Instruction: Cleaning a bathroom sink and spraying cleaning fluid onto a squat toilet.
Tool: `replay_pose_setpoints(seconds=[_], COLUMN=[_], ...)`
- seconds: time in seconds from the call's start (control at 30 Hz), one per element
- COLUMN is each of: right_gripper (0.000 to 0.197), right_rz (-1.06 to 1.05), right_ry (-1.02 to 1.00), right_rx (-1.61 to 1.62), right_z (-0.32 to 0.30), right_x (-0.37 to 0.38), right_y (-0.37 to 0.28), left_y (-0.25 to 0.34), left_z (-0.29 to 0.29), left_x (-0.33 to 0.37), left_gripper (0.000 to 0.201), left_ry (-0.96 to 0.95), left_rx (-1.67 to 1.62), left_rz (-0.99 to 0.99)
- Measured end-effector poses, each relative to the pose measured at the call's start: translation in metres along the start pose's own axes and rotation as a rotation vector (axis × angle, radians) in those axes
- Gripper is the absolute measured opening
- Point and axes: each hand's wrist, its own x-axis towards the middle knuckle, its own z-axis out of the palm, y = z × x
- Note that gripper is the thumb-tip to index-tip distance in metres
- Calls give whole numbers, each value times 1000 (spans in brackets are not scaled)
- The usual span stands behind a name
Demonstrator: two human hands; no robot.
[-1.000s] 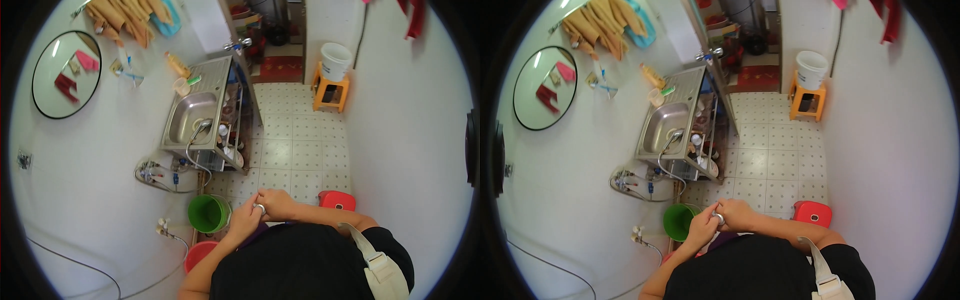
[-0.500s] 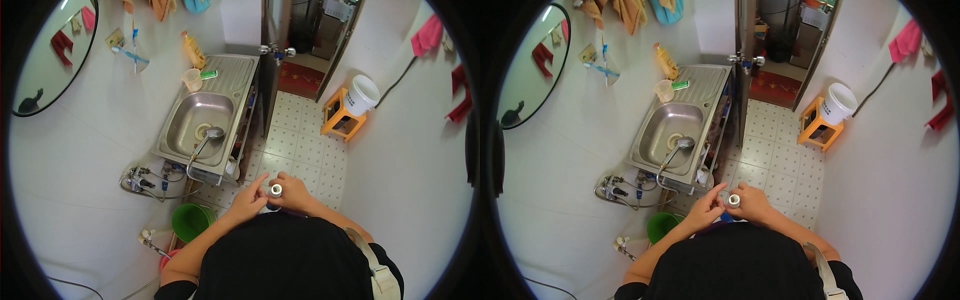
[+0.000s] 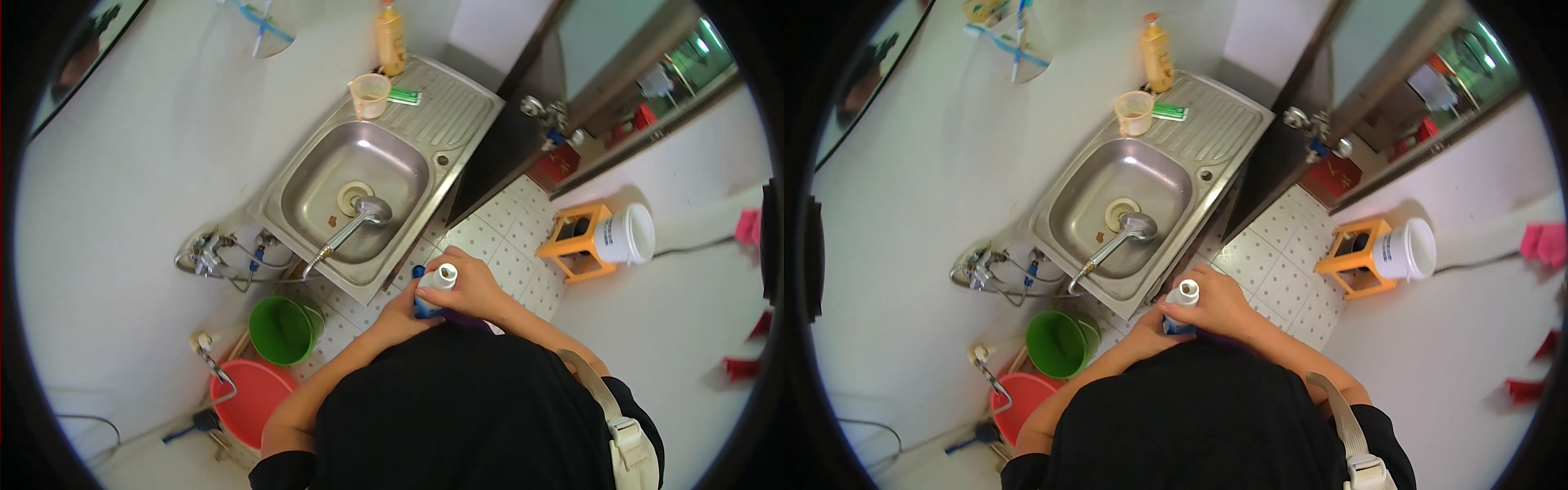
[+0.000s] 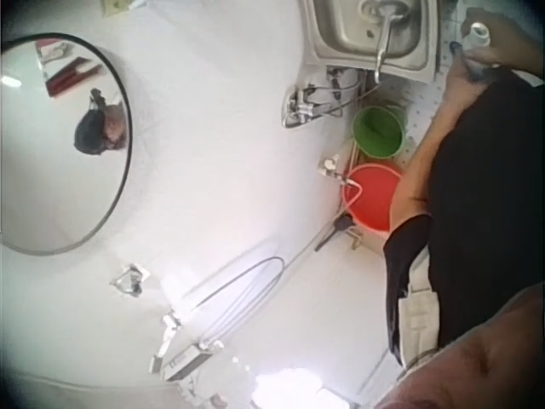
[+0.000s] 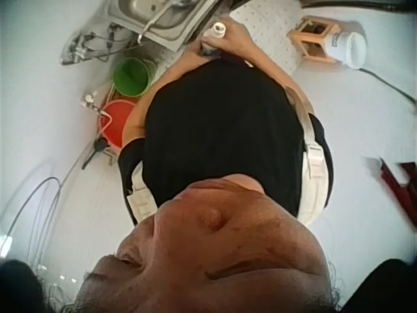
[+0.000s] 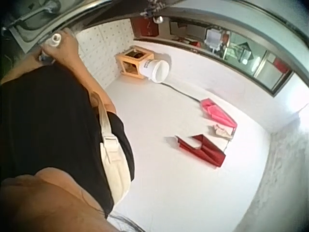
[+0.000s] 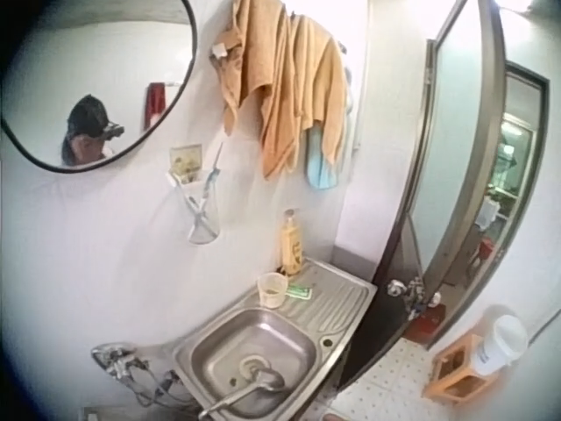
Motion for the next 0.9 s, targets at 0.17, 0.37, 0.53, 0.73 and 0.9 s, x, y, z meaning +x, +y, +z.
replay_pose_setpoints(seconds=[0.17, 0.37, 0.53, 0.73, 0.9], right_gripper=[58, 76, 63, 58, 57], right_rz=[-102, -252, -347, -566, -497], right_ry=[-253, -498, -652, -707, -667], right_rx=[97, 127, 141, 93, 28], right_z=[-19, -20, -13, -4, -1], right_x=[57, 101, 118, 124, 114], right_y=[23, 52, 42, 33, 22], left_y=[-7, 2, 19, 24, -14], left_z=[3, 8, 12, -8, -33], left_x=[29, 46, 35, -2, -54], left_gripper=[79, 80, 80, 87, 69], left_ry=[204, 390, 546, 586, 721], left_rx=[-260, -296, -119, 97, -145], left_rz=[58, -184, -326, -201, -306])
